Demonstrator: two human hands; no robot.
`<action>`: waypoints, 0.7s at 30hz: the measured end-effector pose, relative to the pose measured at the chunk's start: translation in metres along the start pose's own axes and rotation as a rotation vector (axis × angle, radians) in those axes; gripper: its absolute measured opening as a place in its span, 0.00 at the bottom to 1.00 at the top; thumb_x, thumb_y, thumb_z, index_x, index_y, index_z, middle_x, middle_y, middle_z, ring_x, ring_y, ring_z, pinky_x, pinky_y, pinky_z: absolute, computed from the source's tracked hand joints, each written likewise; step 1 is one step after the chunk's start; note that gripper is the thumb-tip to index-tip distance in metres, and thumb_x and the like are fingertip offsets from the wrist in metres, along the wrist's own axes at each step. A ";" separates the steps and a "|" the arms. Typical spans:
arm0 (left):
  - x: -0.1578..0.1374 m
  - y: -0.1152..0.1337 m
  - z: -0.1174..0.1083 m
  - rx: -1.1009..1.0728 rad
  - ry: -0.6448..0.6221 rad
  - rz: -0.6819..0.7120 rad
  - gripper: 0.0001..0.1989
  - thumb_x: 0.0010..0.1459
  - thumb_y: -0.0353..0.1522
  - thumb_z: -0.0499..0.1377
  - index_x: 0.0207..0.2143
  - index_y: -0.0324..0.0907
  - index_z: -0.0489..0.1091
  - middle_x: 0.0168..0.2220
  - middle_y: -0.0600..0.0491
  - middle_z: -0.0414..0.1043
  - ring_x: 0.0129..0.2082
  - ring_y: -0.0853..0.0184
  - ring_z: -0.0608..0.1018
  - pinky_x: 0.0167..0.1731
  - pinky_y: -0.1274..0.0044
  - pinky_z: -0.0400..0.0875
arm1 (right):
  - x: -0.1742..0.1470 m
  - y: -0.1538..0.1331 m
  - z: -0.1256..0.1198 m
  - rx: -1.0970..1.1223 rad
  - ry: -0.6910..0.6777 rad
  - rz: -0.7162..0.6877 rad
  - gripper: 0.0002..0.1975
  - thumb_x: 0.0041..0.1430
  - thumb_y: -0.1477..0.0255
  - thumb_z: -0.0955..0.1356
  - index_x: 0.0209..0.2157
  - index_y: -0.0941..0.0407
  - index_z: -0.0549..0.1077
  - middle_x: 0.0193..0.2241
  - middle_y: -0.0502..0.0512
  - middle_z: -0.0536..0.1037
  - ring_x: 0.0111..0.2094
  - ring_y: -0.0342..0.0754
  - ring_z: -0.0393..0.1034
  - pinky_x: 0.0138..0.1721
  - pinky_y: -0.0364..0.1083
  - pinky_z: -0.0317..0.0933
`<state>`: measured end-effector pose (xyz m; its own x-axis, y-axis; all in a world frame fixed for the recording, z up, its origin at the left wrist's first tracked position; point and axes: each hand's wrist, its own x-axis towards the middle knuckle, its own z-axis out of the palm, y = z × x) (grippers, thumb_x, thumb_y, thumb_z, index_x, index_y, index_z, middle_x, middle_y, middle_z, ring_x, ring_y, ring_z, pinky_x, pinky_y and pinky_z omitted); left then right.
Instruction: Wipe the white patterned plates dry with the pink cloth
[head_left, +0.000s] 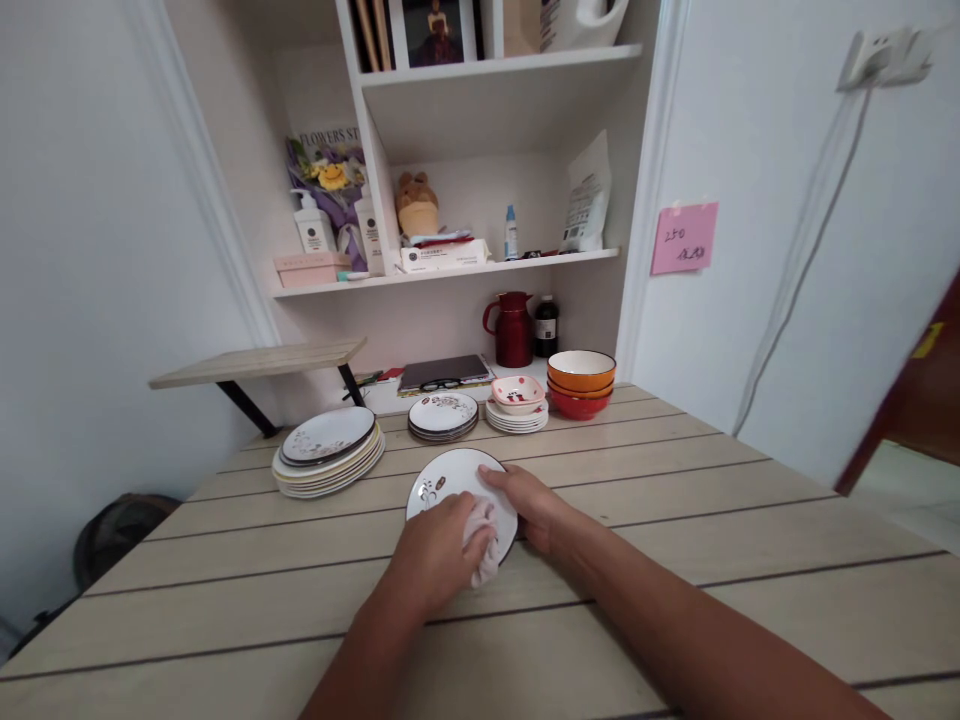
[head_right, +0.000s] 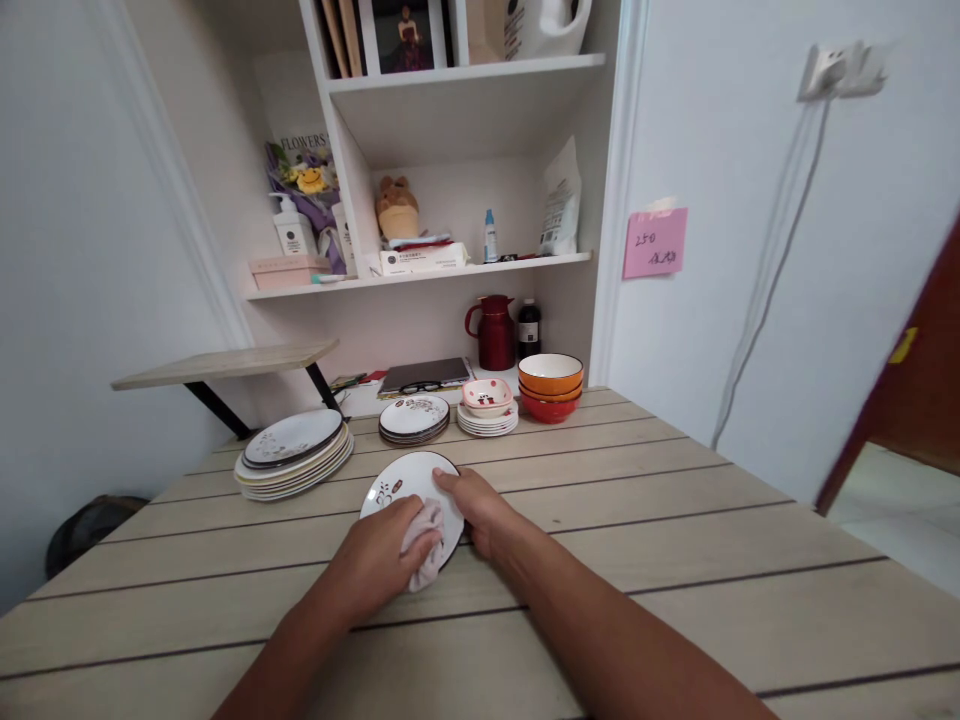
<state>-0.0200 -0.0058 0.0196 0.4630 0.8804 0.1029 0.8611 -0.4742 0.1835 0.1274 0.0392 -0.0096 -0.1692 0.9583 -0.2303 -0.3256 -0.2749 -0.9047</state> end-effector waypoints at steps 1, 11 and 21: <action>0.000 0.001 0.000 -0.005 -0.003 -0.009 0.14 0.62 0.41 0.47 0.41 0.45 0.67 0.44 0.50 0.72 0.42 0.62 0.74 0.36 0.75 0.61 | 0.000 0.000 0.000 0.000 -0.003 0.002 0.14 0.55 0.66 0.67 0.40 0.61 0.71 0.34 0.62 0.80 0.31 0.51 0.76 0.33 0.49 0.68; 0.006 0.000 0.006 0.004 0.042 -0.212 0.20 0.62 0.45 0.43 0.43 0.43 0.66 0.43 0.47 0.74 0.41 0.58 0.76 0.36 0.72 0.64 | -0.001 -0.001 0.001 -0.010 0.008 -0.008 0.14 0.55 0.67 0.67 0.41 0.60 0.71 0.35 0.61 0.80 0.30 0.49 0.74 0.32 0.48 0.68; -0.001 -0.004 0.006 0.041 0.010 0.004 0.17 0.62 0.44 0.44 0.40 0.45 0.67 0.39 0.50 0.74 0.37 0.60 0.75 0.33 0.73 0.62 | 0.001 0.001 -0.001 -0.021 0.013 -0.019 0.14 0.54 0.67 0.68 0.40 0.61 0.72 0.35 0.62 0.80 0.30 0.50 0.75 0.33 0.49 0.68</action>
<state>-0.0226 -0.0044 0.0130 0.4641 0.8785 0.1131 0.8674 -0.4767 0.1426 0.1279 0.0401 -0.0108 -0.1515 0.9642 -0.2177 -0.3093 -0.2555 -0.9160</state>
